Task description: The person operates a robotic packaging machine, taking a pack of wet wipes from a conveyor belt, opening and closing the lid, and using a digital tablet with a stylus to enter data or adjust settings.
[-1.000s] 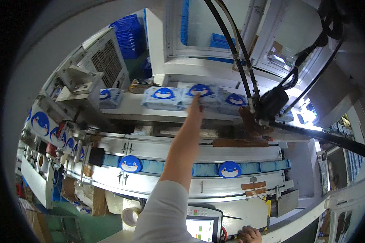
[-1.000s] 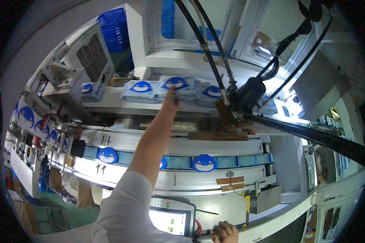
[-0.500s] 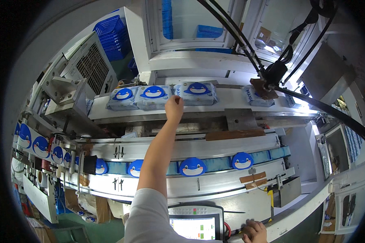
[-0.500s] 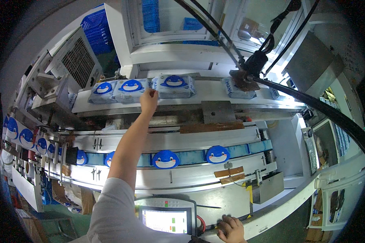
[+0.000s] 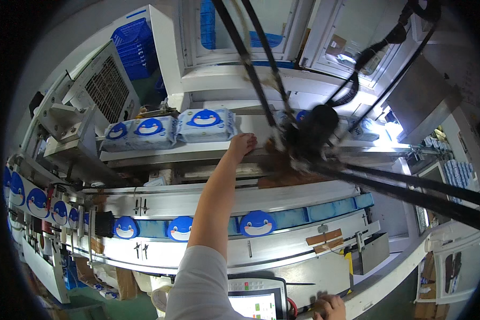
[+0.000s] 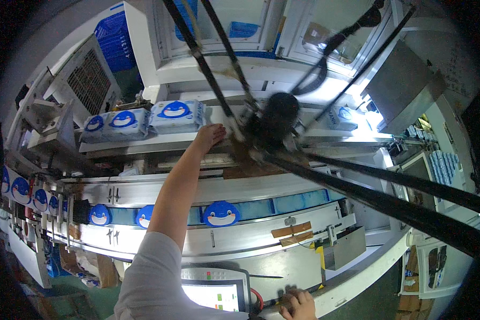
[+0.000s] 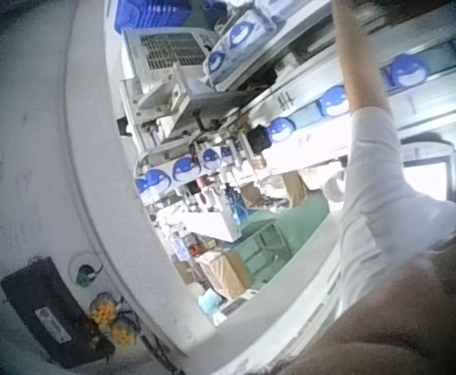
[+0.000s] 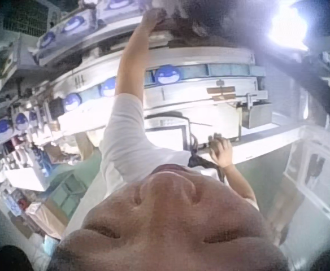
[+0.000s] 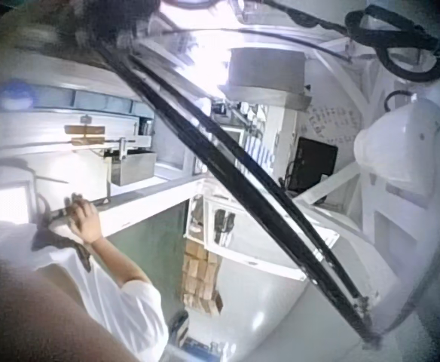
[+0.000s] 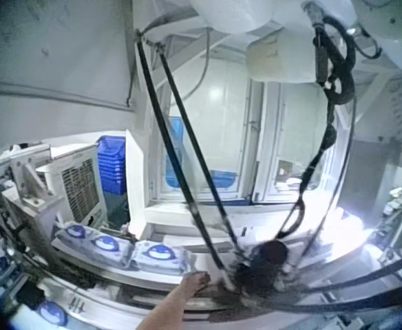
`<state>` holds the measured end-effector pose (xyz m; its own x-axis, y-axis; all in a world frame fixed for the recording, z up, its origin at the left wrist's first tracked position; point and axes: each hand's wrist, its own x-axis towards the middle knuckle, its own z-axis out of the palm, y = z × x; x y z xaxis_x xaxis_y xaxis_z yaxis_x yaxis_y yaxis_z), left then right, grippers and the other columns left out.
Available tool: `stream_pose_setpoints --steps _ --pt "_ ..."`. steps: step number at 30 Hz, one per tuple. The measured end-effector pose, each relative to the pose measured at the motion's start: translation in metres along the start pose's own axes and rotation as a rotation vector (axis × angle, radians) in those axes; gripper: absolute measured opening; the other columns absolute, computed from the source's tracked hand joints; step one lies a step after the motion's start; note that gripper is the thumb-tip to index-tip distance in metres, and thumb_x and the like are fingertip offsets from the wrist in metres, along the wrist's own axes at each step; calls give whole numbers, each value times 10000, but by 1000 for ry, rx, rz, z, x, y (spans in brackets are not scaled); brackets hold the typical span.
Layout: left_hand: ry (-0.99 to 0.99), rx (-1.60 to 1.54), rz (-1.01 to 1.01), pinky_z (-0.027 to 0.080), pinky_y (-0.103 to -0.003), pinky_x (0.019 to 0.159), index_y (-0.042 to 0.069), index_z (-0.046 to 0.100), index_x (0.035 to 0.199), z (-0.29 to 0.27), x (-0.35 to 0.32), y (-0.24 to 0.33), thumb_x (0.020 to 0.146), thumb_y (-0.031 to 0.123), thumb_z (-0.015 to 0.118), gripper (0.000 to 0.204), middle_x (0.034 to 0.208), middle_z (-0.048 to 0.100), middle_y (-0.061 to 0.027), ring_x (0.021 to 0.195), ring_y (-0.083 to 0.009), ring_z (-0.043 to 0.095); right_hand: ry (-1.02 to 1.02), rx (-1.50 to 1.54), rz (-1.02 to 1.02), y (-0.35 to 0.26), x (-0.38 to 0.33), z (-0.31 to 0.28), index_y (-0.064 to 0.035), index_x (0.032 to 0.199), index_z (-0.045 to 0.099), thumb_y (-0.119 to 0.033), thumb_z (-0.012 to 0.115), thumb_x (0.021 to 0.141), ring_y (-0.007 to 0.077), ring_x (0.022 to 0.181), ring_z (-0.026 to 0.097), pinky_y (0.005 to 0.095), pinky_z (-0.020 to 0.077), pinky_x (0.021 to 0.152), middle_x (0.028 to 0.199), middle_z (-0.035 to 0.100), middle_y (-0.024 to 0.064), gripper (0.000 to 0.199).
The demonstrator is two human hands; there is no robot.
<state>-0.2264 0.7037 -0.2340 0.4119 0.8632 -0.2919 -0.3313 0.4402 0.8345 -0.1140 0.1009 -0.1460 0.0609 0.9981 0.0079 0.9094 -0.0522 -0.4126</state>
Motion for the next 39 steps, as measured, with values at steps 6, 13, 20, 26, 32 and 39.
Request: stream_pose_setpoints --steps 6,13,20,26,32,39 --pt "-44 -162 -10 513 -351 788 -28 513 1127 9 25 -11 923 248 500 343 1018 604 -144 939 -245 599 -13 1 -10 2 1 3 -68 1067 534 -276 612 720 360 929 502 467 408 789 1069 519 169 412" --pt "520 656 211 496 -386 758 18 578 889 10 35 -8 898 203 524 193 831 596 -89 893 -228 617 1 -24 -61 0 2 -1 -64 1042 552 -284 602 739 344 948 512 442 408 776 1115 527 157 378" --pt "310 -367 88 461 -478 703 97 497 966 43 -71 24 913 194 489 111 911 555 -54 853 -248 562 23 -12 -35 -3 -8 -1 -44 1076 532 -278 595 744 361 916 492 458 400 762 1064 513 176 411" --pt "259 -338 408 482 -495 798 108 461 958 3 -220 90 917 160 472 67 995 550 -56 918 -254 555 41 -47 -151 15 -11 13 -74 993 559 -343 618 725 315 897 512 419 416 737 1001 539 134 385" --pt "123 -485 581 497 -484 853 93 470 1085 0 -440 65 904 155 454 192 1110 565 -87 1085 -272 539 89 48 -218 8 -14 5 -51 1011 531 -253 628 736 330 990 492 429 399 821 1068 519 138 355" --pt "94 -432 521 433 -385 937 31 425 1216 65 -602 -5 869 144 442 366 1179 550 -82 1110 -207 533 -41 1179 -138 -24 42 -51 -8 1115 422 -246 505 925 172 988 542 319 449 862 1031 567 107 316"
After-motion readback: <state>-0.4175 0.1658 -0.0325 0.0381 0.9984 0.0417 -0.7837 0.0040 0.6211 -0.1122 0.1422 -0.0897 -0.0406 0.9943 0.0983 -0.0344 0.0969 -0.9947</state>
